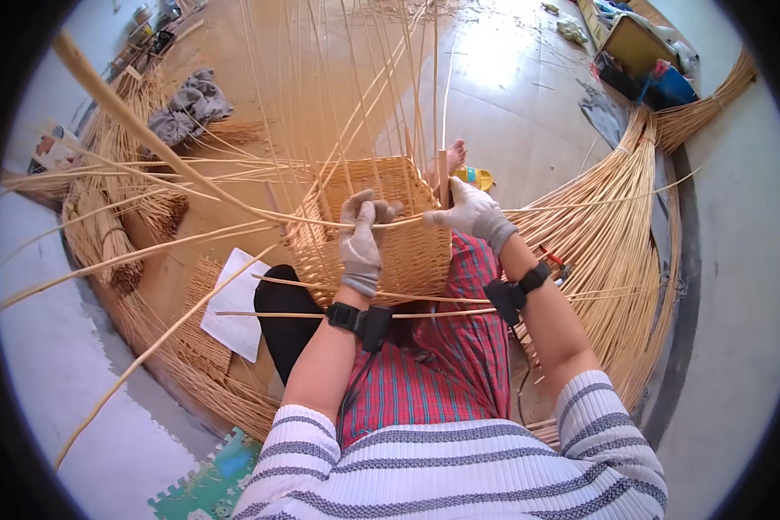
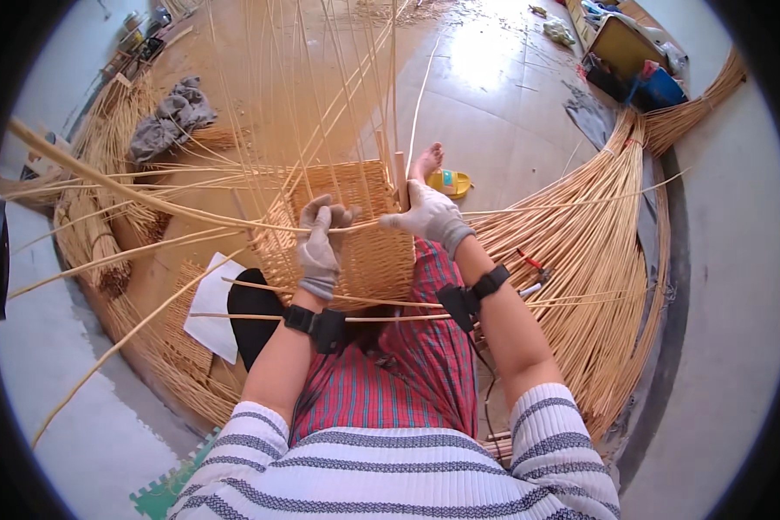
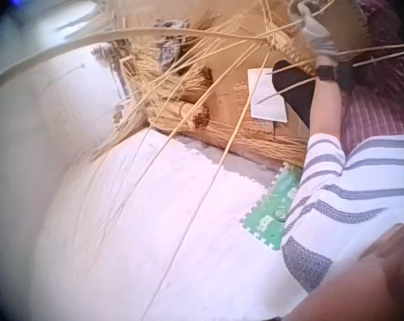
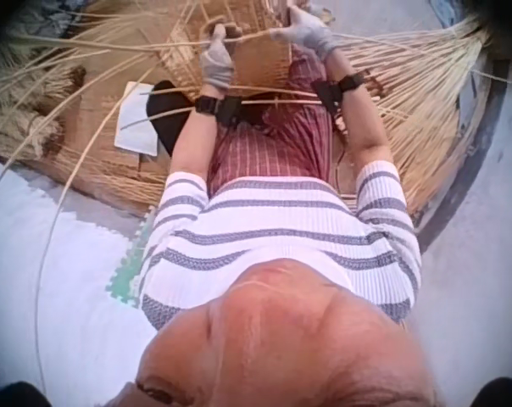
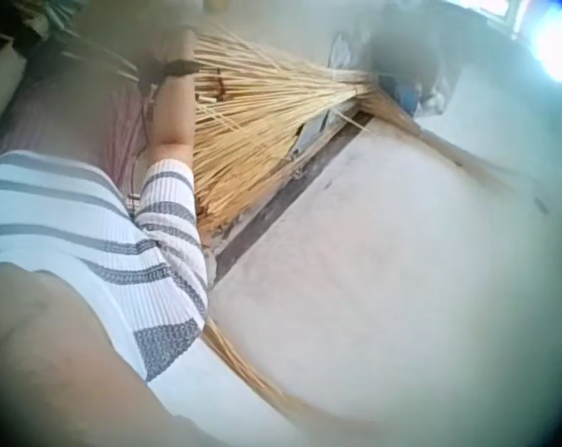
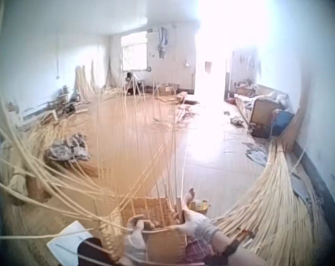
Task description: Weaving a rectangular basket using long wooden or reed strips.
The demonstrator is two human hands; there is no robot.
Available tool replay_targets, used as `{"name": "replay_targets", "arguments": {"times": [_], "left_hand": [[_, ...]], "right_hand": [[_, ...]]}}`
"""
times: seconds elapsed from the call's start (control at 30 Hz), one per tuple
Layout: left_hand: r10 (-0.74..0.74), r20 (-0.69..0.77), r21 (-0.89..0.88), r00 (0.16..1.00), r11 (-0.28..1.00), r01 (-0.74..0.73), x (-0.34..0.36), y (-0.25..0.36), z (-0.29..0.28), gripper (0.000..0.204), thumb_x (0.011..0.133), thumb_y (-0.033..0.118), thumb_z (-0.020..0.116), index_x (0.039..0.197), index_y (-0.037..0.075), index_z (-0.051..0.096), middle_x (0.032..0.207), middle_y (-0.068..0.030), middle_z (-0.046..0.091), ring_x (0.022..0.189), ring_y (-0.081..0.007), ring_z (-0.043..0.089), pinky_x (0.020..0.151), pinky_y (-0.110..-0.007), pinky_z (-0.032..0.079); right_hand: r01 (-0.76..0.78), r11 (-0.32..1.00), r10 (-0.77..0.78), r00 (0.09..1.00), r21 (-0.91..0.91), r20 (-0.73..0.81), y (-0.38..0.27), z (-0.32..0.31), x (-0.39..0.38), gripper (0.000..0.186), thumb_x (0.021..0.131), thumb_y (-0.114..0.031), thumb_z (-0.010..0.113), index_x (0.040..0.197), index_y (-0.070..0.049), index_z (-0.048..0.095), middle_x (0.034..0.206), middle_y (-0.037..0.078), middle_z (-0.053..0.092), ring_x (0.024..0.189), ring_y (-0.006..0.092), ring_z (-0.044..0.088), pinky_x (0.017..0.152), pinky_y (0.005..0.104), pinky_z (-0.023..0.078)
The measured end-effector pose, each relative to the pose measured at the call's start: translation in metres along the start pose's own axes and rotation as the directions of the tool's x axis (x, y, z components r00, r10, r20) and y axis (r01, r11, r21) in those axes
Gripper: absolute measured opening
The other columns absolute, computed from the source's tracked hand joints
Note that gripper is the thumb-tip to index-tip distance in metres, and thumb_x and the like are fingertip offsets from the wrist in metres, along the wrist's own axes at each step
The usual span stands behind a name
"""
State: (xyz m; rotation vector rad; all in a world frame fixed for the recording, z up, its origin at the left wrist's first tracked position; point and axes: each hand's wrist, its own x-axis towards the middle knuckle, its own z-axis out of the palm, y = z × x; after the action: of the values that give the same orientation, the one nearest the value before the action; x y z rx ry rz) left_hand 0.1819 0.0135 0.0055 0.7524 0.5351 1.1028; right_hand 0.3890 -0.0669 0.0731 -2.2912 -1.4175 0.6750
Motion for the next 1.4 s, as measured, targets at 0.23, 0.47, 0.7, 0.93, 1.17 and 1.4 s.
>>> {"name": "replay_targets", "arguments": {"times": [0.23,0.47,0.7,0.93,1.17,1.4], "left_hand": [[0.025,0.188,0.624,0.982,0.769,-0.139,0.053,0.039,0.045,0.015,0.108,0.021,0.056,0.112,0.007,0.058,0.074,-0.0037,0.060,0.063,-0.0129,0.058,0.058,-0.033,0.051],[-0.127,0.607,0.794,0.785,0.158,-0.588,0.077,0.026,0.143,0.073,0.093,0.037,0.072,0.152,0.008,0.041,0.140,-0.0260,0.057,0.130,-0.0393,0.057,0.109,-0.042,0.047],[-0.518,0.684,0.712,0.513,0.325,-0.622,-0.060,0.092,-0.011,0.050,0.092,0.040,0.071,0.135,0.014,0.064,0.130,-0.0154,0.066,0.125,-0.0347,0.060,0.112,-0.046,0.042],[-0.259,0.336,0.906,0.906,-0.173,-0.385,-0.083,0.138,-0.114,0.018,0.078,0.027,0.080,0.095,0.021,0.080,0.087,-0.0029,0.071,0.093,-0.0233,0.068,0.101,-0.044,0.043],[0.074,0.624,0.765,0.778,0.147,-0.627,-0.077,0.117,-0.062,0.020,0.078,0.010,0.078,0.097,0.014,0.077,0.085,-0.0087,0.073,0.080,-0.0290,0.069,0.079,-0.042,0.053],[0.053,0.362,0.927,0.931,0.090,-0.365,-0.051,0.136,-0.078,0.016,0.087,0.013,0.075,0.103,0.009,0.073,0.092,-0.0115,0.073,0.085,-0.0328,0.071,0.076,-0.041,0.055]], "right_hand": [[-0.088,0.995,0.094,0.986,0.046,-0.138,-0.012,0.024,0.005,0.065,0.073,-0.052,0.083,0.111,-0.001,0.067,0.116,0.024,0.068,0.111,0.0380,0.066,0.096,0.0441,0.052],[-0.177,0.982,0.100,0.788,-0.068,-0.608,-0.011,0.069,0.019,0.036,0.085,-0.039,0.073,0.102,-0.008,0.069,0.098,0.017,0.071,0.091,0.0362,0.070,0.082,0.0486,0.055],[-0.284,0.959,0.270,0.885,0.021,-0.379,-0.002,0.058,0.036,0.039,0.082,-0.042,0.073,0.109,-0.013,0.072,0.096,0.017,0.076,0.092,0.0367,0.073,0.082,0.0469,0.057],[0.416,0.857,-0.073,0.683,0.305,-0.727,-0.056,0.081,-0.077,0.032,0.090,-0.004,0.072,0.122,-0.007,0.066,0.104,0.013,0.069,0.093,0.0242,0.068,0.083,0.0383,0.056],[-0.032,0.252,-0.094,0.994,0.967,0.057,-0.095,0.096,-0.137,0.035,0.104,-0.010,0.061,0.138,-0.007,0.056,0.111,0.002,0.065,0.096,0.0082,0.063,0.080,0.0257,0.053],[0.427,0.287,-0.042,0.900,0.857,-0.434,-0.064,0.024,-0.091,0.012,0.104,-0.002,0.058,0.115,-0.004,0.061,0.109,0.012,0.071,0.099,0.0203,0.072,0.084,0.0339,0.062]]}}
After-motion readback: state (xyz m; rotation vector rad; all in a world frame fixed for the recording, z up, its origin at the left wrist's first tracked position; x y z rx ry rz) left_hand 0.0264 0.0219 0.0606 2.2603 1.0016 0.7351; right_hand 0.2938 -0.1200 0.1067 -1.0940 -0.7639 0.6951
